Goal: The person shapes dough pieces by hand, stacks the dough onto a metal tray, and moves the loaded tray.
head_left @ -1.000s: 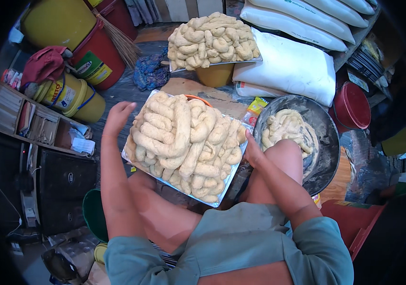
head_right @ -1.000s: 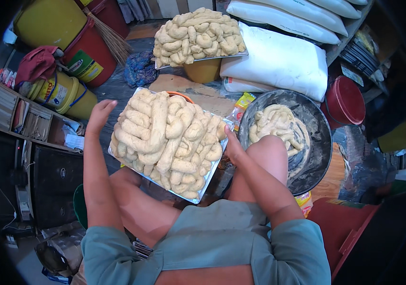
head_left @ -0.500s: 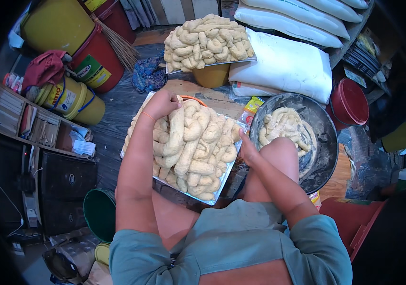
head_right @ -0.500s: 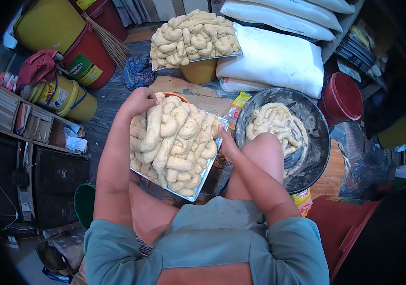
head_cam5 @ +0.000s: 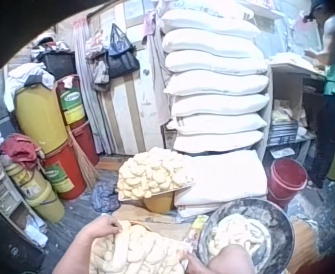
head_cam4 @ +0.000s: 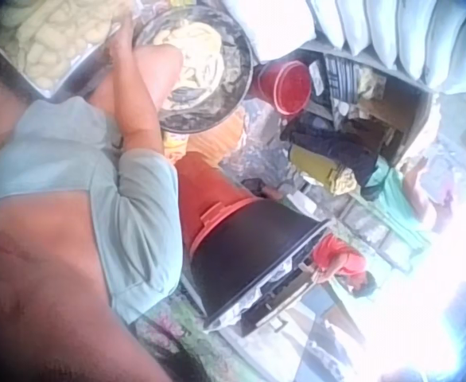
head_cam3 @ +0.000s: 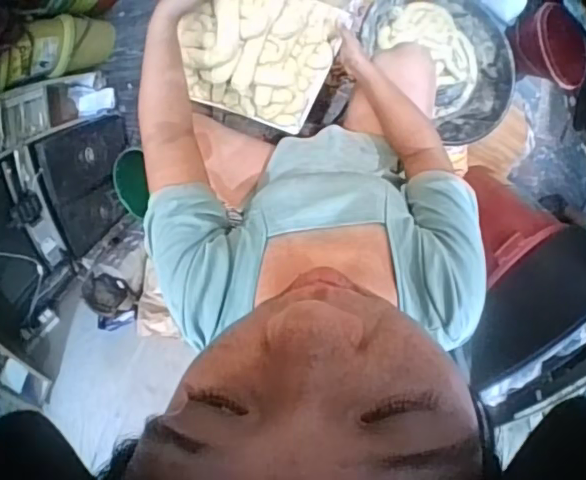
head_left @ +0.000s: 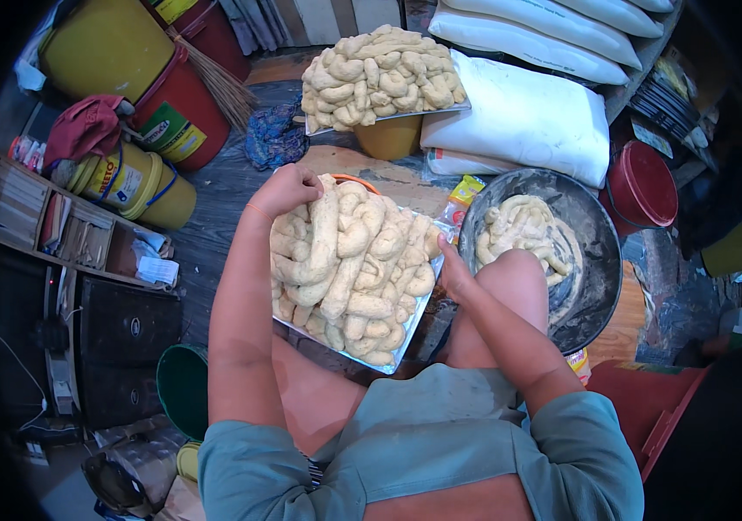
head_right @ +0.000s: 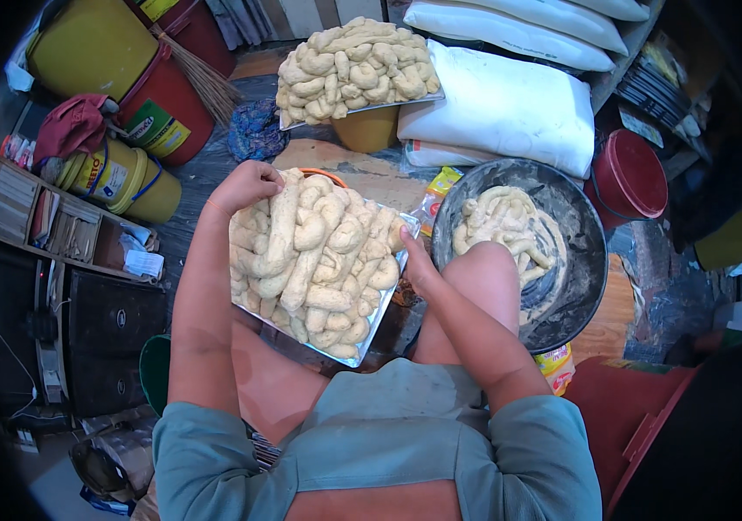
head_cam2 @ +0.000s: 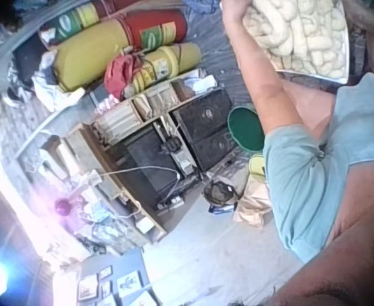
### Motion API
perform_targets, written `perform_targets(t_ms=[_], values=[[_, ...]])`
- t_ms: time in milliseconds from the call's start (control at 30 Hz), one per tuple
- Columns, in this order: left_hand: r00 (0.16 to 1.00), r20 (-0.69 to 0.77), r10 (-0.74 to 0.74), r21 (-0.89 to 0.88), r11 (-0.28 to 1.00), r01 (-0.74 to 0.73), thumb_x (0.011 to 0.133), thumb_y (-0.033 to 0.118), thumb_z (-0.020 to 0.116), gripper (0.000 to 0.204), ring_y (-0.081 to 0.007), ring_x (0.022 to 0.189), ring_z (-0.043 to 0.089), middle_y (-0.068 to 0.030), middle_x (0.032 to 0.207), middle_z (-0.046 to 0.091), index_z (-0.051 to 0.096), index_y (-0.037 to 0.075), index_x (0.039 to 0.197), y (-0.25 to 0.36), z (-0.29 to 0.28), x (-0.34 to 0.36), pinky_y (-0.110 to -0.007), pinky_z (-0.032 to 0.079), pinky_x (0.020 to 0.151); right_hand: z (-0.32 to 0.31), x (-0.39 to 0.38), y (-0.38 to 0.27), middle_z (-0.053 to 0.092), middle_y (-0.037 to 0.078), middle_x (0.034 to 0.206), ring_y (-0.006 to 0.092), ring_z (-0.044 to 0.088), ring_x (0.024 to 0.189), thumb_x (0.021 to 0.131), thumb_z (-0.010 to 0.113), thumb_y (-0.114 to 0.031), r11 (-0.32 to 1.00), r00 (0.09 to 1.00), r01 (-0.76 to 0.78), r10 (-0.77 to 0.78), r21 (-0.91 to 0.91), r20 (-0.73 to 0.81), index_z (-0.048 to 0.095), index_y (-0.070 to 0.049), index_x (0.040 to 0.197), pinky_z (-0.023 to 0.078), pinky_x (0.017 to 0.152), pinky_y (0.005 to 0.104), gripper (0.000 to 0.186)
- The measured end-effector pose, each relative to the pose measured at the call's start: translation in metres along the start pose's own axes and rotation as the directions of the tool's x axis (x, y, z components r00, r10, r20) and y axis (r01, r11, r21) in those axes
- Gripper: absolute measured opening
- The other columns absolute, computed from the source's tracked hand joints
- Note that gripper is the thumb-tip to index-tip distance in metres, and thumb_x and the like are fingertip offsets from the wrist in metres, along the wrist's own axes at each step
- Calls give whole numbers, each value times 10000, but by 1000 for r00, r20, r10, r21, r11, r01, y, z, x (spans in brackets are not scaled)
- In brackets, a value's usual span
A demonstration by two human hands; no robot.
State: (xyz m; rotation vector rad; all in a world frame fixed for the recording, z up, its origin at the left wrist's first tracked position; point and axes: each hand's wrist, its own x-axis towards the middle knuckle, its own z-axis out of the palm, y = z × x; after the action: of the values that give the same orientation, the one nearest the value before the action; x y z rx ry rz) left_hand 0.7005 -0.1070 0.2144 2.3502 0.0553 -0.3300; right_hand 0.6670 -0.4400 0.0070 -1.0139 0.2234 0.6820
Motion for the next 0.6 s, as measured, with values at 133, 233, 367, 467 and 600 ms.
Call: perform_targets(t_ms=[133,233,367,467,600], values=[[999,-3,-43,-13,999,43,851,66,611,82,-87,712,554,-16,785,614,636,-12,860,-15,1,9,-251,471,661,2,2,3,446,153,1383,284,516,1235,938,495,-572,1000,1000,-14,14,-15,-10,254,-72,1414,517,921,450,732],[985,-102,-136,-251,962,106,909,130,566,150,-99,694,526,-10,771,576,578,8,823,1,9,9,-256,459,650,-3,3,3,427,139,1418,281,473,1280,953,479,-555,999,999,-33,33,4,-26,266,-90,1436,463,986,454,703],[935,-337,107,-26,992,-123,943,205,554,266,-227,652,519,-99,688,546,543,-33,824,7,8,17,-377,468,670,-8,12,12,434,132,1410,269,499,1246,922,485,-613,999,1000,15,-14,-48,20,260,-90,1443,474,939,438,771],[974,-219,59,55,997,-48,918,190,574,228,-297,718,567,-149,794,598,553,-30,864,35,11,35,-394,470,705,-22,21,20,404,125,1444,273,448,1291,903,490,-644,996,1000,4,-5,-90,-12,245,-98,1467,421,986,471,822],[866,-437,243,199,965,-171,850,190,637,221,-356,1021,579,-205,1112,595,635,-21,916,47,21,50,-366,479,850,-23,26,25,363,125,1478,284,394,1330,890,492,-665,998,1000,-14,15,-64,13,227,-112,1482,361,1026,505,852]])
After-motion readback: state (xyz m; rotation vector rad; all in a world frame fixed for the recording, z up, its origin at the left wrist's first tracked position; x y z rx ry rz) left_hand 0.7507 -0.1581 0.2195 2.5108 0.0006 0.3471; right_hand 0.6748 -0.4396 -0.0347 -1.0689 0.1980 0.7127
